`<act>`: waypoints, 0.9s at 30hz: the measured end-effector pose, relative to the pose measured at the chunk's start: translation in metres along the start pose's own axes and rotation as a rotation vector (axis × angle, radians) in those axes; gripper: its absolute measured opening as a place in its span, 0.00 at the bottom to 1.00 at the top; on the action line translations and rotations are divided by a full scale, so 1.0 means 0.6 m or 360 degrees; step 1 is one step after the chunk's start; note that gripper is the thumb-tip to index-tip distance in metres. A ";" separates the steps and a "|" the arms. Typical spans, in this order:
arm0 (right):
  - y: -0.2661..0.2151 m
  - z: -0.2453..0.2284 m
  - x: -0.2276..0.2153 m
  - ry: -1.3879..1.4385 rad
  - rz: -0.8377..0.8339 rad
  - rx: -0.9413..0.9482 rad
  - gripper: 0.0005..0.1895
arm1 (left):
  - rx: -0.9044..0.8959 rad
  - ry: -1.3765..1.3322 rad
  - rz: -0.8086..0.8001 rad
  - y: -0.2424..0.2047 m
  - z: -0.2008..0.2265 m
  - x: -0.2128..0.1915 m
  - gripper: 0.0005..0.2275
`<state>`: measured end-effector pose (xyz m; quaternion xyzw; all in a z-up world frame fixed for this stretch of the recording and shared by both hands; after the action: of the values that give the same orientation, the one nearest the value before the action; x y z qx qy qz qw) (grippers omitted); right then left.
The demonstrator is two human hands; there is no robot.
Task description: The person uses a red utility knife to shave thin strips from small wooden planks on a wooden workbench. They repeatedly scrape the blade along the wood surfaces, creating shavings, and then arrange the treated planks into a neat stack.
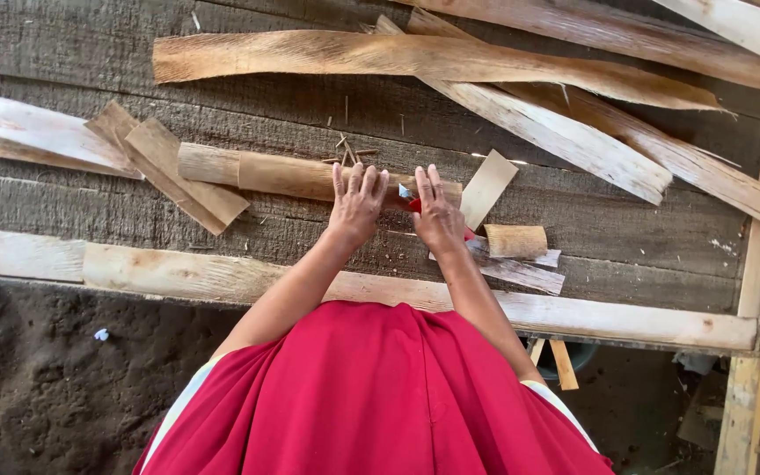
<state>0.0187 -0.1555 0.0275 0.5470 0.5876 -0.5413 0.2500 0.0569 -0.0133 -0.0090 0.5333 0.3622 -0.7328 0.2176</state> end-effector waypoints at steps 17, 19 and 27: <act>0.044 -0.025 0.104 -0.0016 0.0015 -0.0015 0.46 | -0.0426 -0.0209 0.1640 -0.133 -0.057 0.060 0.17; 0.034 -0.061 0.094 -0.0042 -0.0035 0.0009 0.45 | -0.0582 -0.0253 0.1585 -0.149 -0.083 0.089 0.18; -0.013 -0.295 0.095 -0.0049 -0.0057 -0.0299 0.42 | -0.0872 -0.0608 0.1993 -0.252 -0.210 0.078 0.16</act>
<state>0.0487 0.0279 0.0311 0.5020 0.6416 -0.4966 0.2995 0.0131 0.1829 -0.0290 0.4294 0.1145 -0.4332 0.7841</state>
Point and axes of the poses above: each hand's wrist, its own y-axis towards the middle knuckle, its own x-axis out of the palm, z = x × y, the point moved 6 cm from there along y, towards the middle knuckle, and after that the axes turned 10 degrees about x, right-handed, at the moved point
